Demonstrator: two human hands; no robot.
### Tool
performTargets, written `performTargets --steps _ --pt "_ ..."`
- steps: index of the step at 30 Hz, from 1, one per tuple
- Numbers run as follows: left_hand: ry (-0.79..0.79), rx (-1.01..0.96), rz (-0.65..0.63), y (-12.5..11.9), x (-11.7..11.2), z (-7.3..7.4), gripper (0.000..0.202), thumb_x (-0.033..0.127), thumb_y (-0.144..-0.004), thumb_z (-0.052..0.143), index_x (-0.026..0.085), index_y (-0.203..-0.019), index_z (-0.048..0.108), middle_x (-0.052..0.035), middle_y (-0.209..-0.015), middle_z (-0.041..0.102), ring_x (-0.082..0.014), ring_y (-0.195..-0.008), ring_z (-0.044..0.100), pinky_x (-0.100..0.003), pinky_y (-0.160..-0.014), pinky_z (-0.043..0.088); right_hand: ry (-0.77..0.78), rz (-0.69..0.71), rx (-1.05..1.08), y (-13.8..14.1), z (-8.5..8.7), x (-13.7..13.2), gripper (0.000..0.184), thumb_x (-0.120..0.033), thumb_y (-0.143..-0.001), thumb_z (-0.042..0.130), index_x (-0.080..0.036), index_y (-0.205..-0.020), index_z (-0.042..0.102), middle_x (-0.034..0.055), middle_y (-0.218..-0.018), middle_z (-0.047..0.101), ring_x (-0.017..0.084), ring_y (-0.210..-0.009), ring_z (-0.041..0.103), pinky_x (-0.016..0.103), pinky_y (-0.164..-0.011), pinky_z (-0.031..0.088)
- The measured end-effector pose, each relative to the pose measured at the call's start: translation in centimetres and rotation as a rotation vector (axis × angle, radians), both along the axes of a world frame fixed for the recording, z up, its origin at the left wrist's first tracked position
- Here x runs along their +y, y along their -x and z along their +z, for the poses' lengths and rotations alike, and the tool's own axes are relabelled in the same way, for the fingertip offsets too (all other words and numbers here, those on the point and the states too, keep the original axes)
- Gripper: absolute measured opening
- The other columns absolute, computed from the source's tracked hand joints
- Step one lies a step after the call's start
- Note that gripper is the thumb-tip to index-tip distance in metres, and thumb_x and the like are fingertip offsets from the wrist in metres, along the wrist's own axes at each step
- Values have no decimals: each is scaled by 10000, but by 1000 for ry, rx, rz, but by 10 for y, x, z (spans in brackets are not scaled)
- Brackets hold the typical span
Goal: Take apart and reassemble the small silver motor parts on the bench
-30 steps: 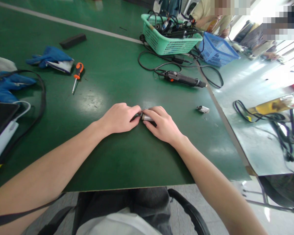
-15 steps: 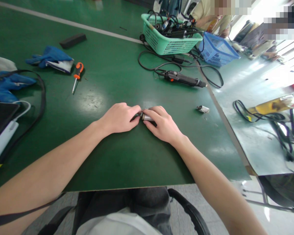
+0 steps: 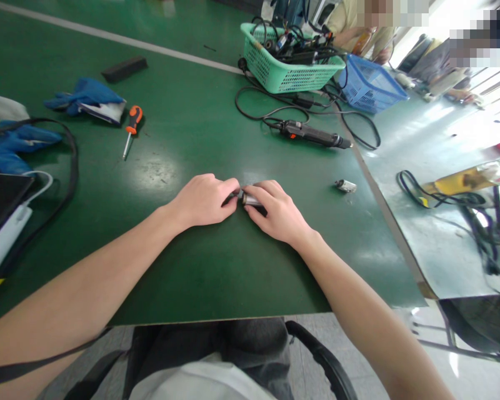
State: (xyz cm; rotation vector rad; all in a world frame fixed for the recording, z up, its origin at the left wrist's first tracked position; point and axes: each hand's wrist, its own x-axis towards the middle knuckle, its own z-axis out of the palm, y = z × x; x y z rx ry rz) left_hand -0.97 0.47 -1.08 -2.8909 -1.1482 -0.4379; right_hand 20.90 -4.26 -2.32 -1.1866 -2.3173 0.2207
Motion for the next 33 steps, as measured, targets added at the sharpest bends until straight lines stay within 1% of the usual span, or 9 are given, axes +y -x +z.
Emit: performTargets --steps 9,18,22,28,33 --pt "-17 -8 -14 0 1 -3 223 327 -920 483 202 -926 668 -43 -682 653 -224 -648 622 -329 -587 394 -10 -7 2 0 0 0 356 -263 -971 539 -232 -1325 571 117 -1167 634 296 -1110 581 482 -986 522" --pt "-12 1 -40 -1 0 1 205 308 -925 490 197 -895 660 -34 -703 686 -212 -656 628 -324 -589 381 -5 -12 2 1 1 -1 342 -268 -972 543 -235 -1312 569 115 -1163 638 298 -1111 584 482 -979 522" --pt "-3 -6 -42 -1 0 1 213 309 -930 489 195 -904 666 -38 -720 697 -210 -661 628 -323 -597 382 -10 -10 4 1 0 0 330 -268 -973 545 -224 -1299 577 115 -1164 639 291 -1116 583 463 -986 521" --pt "3 -2 -52 0 1 -2 241 323 -943 478 193 -931 681 -39 -741 707 -210 -679 630 -323 -632 406 -11 -2 3 1 1 0 317 -268 -974 547 -218 -1285 581 116 -1154 642 289 -1092 588 469 -978 524" --pt "-6 10 -57 0 2 -2 238 329 -951 476 195 -935 672 -36 -758 717 -210 -688 637 -321 -624 399 -13 -5 -4 0 1 0 313 -266 -976 547 -207 -1281 583 117 -1158 641 285 -1099 586 453 -983 522"
